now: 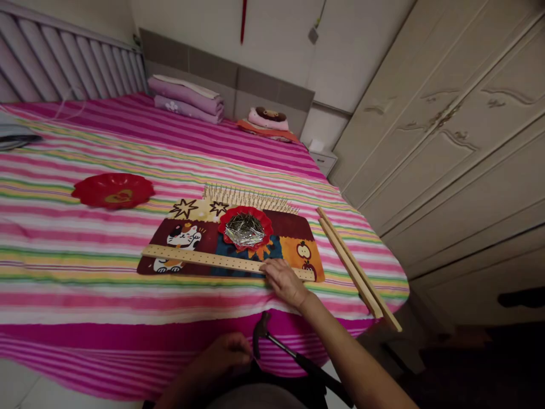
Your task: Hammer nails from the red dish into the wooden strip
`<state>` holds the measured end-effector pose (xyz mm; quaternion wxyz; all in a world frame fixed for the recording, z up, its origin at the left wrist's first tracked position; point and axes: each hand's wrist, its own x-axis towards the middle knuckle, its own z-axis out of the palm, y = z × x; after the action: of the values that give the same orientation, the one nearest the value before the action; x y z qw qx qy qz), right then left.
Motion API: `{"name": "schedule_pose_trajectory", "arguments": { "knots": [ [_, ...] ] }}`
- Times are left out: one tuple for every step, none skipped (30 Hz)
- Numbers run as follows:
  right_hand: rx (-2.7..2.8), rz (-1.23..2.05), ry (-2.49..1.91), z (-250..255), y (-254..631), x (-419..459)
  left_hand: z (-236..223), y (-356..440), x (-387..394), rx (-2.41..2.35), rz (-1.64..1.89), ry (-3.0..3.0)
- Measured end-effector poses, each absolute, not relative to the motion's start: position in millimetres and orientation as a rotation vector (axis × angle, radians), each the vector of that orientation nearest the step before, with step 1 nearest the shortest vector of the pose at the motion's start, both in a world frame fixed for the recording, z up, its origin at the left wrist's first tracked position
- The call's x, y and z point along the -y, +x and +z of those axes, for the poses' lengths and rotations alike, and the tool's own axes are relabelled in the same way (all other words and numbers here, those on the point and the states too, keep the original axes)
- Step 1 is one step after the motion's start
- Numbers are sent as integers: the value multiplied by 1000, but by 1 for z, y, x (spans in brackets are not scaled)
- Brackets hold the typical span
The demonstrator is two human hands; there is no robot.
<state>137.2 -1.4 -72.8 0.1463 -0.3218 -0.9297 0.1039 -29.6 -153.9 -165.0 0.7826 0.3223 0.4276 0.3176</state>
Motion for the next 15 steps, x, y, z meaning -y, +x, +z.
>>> {"name": "schedule_pose_trajectory", "arguments": {
  "knots": [
    [2669,305,-964,-72,136,3,-162,-30,153,-920,702,688],
    [2656,309,-1012,-69,138,6,-160,-30,153,-919,717,683],
    [2642,317,-1067,-67,141,12,-158,-30,153,-921,720,683],
    [2634,333,-1123,-63,147,20,-157,-31,152,-926,724,685],
    [2634,361,-1177,-60,154,30,-157,-31,151,-936,726,687],
    [2647,401,-1229,-58,162,43,-157,-31,151,-947,725,689],
    [2671,453,-1277,-57,172,57,-157,-31,150,-959,720,687],
    [2696,505,-1333,-57,181,72,-158,-31,150,-969,713,684],
    [2715,551,-1397,-59,190,86,-159,-31,149,-974,709,681],
    [2726,594,-1463,-61,198,101,-161,-31,148,-977,703,681],
    [2724,628,-1533,-65,203,113,-163,-31,147,-980,692,688],
    [2713,660,-1603,-70,207,124,-165,-31,147,-984,679,698],
    [2693,687,-1669,-76,209,132,-168,-30,146,-987,663,707],
    [2667,711,-1729,-81,209,138,-170,-30,146,-987,645,710],
    [2635,732,-1780,-87,208,141,-173,-30,145,-985,636,708]
  ]
}}
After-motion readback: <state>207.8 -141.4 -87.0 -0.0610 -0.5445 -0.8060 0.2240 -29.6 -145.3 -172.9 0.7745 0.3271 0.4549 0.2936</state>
